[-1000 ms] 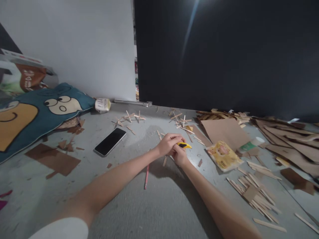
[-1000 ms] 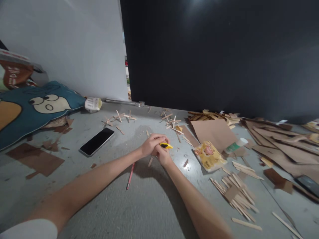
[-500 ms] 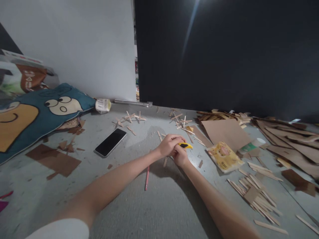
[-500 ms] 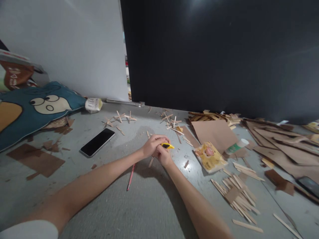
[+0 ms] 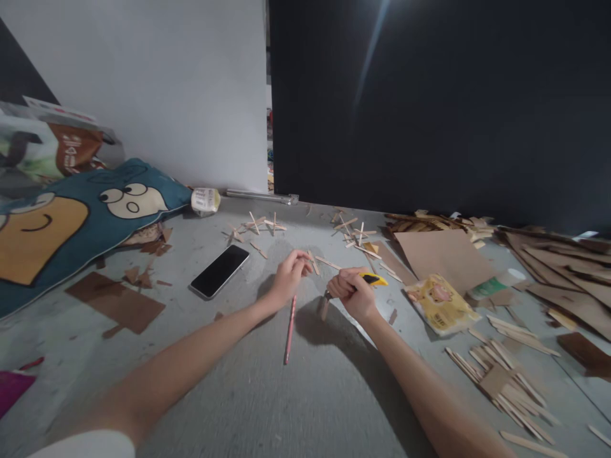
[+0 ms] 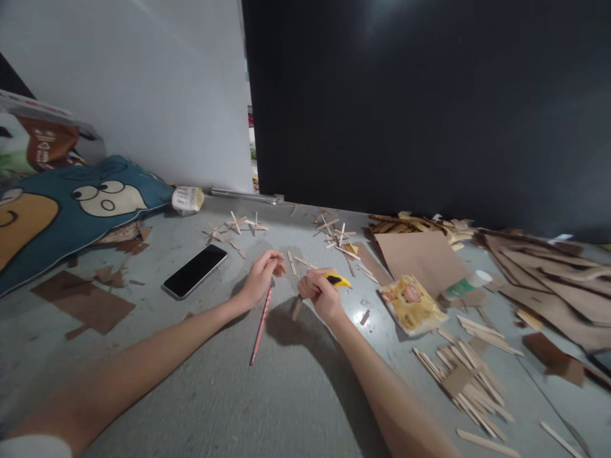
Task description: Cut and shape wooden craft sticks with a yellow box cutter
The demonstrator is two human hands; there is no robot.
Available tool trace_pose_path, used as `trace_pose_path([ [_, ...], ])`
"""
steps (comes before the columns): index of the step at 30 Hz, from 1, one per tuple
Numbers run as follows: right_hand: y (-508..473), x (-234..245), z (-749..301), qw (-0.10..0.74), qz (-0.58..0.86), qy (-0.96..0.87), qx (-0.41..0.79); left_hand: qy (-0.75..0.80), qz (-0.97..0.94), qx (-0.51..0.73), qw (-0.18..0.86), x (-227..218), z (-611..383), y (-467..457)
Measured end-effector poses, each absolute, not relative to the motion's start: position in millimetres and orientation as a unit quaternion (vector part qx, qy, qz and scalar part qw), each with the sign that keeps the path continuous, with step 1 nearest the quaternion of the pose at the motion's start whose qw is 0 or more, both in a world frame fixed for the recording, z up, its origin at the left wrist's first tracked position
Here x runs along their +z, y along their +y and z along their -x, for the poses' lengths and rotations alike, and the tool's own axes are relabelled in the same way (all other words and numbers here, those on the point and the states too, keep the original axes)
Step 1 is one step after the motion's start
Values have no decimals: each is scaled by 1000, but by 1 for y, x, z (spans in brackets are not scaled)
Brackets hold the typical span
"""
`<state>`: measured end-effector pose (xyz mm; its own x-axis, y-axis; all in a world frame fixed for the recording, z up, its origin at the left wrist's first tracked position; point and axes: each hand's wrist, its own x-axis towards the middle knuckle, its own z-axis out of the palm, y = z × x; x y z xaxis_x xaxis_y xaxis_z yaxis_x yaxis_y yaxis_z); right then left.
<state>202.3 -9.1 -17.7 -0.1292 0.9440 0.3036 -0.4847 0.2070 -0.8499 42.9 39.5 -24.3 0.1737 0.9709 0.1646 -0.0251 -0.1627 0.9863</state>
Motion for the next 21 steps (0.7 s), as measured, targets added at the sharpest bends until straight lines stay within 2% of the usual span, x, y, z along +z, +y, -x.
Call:
trace_pose_path([
  [21,-5,-22,-206,619,267,-491,552,479,-555,482,480,-30,-31,39],
])
